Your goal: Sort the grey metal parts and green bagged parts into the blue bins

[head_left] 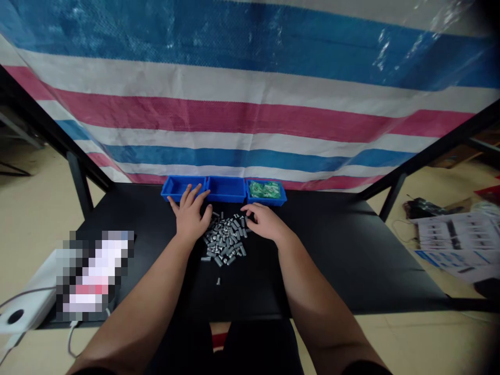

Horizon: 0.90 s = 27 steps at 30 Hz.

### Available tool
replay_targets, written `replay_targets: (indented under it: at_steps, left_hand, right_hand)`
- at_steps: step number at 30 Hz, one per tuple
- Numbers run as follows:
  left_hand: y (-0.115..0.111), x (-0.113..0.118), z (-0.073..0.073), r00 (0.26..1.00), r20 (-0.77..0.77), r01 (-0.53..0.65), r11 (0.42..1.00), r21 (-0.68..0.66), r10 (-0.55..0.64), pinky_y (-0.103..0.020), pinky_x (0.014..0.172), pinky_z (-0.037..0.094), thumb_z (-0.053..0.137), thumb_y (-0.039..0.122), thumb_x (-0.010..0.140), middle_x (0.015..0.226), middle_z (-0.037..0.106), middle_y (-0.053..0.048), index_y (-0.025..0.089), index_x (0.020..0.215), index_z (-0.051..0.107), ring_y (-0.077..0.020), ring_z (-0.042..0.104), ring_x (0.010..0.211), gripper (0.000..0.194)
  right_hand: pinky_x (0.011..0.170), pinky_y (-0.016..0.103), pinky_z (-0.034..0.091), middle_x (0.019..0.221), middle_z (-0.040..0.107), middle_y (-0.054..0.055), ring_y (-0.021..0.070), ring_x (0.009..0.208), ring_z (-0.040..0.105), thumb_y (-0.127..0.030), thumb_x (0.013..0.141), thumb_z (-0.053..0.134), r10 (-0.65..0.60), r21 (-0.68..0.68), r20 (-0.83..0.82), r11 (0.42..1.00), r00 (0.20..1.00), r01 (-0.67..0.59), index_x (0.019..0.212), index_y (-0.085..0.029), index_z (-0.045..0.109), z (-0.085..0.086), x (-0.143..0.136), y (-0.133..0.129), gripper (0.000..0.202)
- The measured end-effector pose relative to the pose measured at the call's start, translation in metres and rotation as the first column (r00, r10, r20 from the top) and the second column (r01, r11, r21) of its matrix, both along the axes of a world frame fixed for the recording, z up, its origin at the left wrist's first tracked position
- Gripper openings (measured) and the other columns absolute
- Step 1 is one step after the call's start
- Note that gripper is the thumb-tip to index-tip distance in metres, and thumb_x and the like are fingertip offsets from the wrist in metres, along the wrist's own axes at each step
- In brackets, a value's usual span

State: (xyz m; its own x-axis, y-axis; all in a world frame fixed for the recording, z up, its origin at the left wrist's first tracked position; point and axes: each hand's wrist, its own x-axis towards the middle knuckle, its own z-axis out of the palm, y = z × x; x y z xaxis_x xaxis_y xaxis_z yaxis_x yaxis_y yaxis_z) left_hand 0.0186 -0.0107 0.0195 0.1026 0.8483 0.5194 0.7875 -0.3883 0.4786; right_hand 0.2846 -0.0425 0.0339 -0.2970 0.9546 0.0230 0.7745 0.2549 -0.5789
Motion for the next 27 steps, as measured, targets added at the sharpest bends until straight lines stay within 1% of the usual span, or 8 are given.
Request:
replay_targets:
  at_steps: [4, 6, 8, 12, 15, 18, 23, 27]
  left_hand:
    - [-0.013, -0.008, 0.006, 1.000, 0.010, 0.027, 1.000, 0.007, -0.027, -0.054, 0.120, 0.033, 0.057, 0.031, 0.094, 0.133, 0.066, -0.008, 0.027, 0.118, 0.068, -0.0312, 0.052, 0.135, 0.027]
    - [-0.020, -0.017, 0.004, 0.995, 0.015, 0.097, 0.994, -0.041, -0.097, -0.046, 0.109, 0.044, 0.055, 0.029, 0.092, 0.118, 0.068, -0.009, 0.024, 0.114, 0.067, -0.0282, 0.060, 0.119, 0.025]
    - [-0.031, -0.027, -0.002, 0.991, 0.047, 0.126, 0.988, -0.093, -0.122, -0.041, 0.101, 0.049, 0.054, 0.026, 0.091, 0.110, 0.068, -0.008, 0.023, 0.111, 0.066, -0.0260, 0.062, 0.110, 0.024]
    - [-0.053, -0.042, -0.019, 0.989, 0.132, 0.088, 0.978, -0.187, -0.064, -0.037, 0.090, 0.053, 0.056, 0.024, 0.088, 0.100, 0.064, -0.006, 0.022, 0.104, 0.065, -0.0225, 0.063, 0.097, 0.018]
    - [-0.059, -0.043, -0.025, 0.991, 0.116, 0.081, 0.976, -0.203, -0.058, -0.038, 0.093, 0.051, 0.057, 0.021, 0.086, 0.103, 0.065, -0.007, 0.021, 0.105, 0.065, -0.0228, 0.061, 0.100, 0.021]
    - [-0.057, -0.040, -0.026, 0.997, 0.034, 0.069, 0.975, -0.213, -0.063, -0.042, 0.099, 0.048, 0.057, 0.019, 0.086, 0.110, 0.067, -0.008, 0.021, 0.114, 0.068, -0.0253, 0.059, 0.106, 0.030]
    - [-0.055, -0.037, -0.027, 0.991, -0.055, 0.104, 0.968, -0.229, -0.119, -0.043, 0.100, 0.046, 0.053, 0.018, 0.090, 0.113, 0.070, -0.008, 0.024, 0.113, 0.073, -0.0262, 0.059, 0.106, 0.031]
    - [-0.057, -0.040, -0.027, 0.993, 0.001, 0.114, 0.966, -0.230, -0.117, -0.042, 0.099, 0.046, 0.052, 0.018, 0.091, 0.114, 0.071, -0.008, 0.023, 0.113, 0.073, -0.0266, 0.058, 0.105, 0.031]
  right_hand:
    - [0.084, 0.026, 0.047, 0.120, 0.064, 0.007, 0.0131, 0.087, 0.063, -0.018, 0.086, 0.066, -0.024, -0.020, 0.043, 0.999, 0.999, 0.025, 0.129, -0.019, 0.069, -0.009, 0.000, 0.003, 0.044]
    - [0.089, 0.027, 0.046, 0.115, 0.066, 0.008, 0.0153, 0.094, 0.063, -0.016, 0.085, 0.067, -0.050, -0.005, 0.074, 0.999, 0.996, 0.050, 0.121, -0.017, 0.072, -0.013, -0.001, 0.006, 0.036]
    - [0.087, 0.026, 0.045, 0.105, 0.067, 0.006, 0.0150, 0.091, 0.063, -0.013, 0.084, 0.067, -0.066, 0.019, 0.079, 0.998, 0.995, 0.065, 0.114, -0.017, 0.074, -0.015, -0.002, 0.009, 0.031]
    - [0.070, 0.024, 0.042, 0.082, 0.064, -0.002, 0.0129, 0.072, 0.056, -0.027, 0.083, 0.071, -0.102, 0.051, -0.091, 0.993, 0.991, 0.107, 0.099, -0.018, 0.068, -0.025, 0.001, 0.014, 0.018]
    - [0.061, 0.024, 0.036, 0.065, 0.053, -0.006, 0.0122, 0.060, 0.048, -0.042, 0.086, 0.066, -0.123, 0.070, -0.269, 0.987, 0.955, 0.147, 0.084, -0.020, 0.059, -0.036, 0.005, 0.017, 0.024]
    - [0.057, 0.024, 0.033, 0.058, 0.047, -0.008, 0.0118, 0.054, 0.042, -0.047, 0.086, 0.062, -0.144, 0.072, -0.427, 0.979, 0.893, 0.192, 0.085, -0.022, 0.054, -0.046, 0.006, 0.018, 0.026]
    - [0.058, 0.027, 0.040, 0.067, 0.060, 0.000, 0.0151, 0.058, 0.051, -0.057, 0.085, 0.061, -0.266, 0.041, -0.558, 0.937, 0.786, 0.347, 0.094, -0.018, 0.065, -0.054, 0.007, 0.013, 0.040]
    - [0.061, 0.028, 0.042, 0.073, 0.063, 0.002, 0.0151, 0.062, 0.053, -0.049, 0.084, 0.062, -0.240, 0.110, -0.497, 0.936, 0.834, 0.335, 0.095, -0.016, 0.072, -0.047, 0.002, 0.005, 0.036]
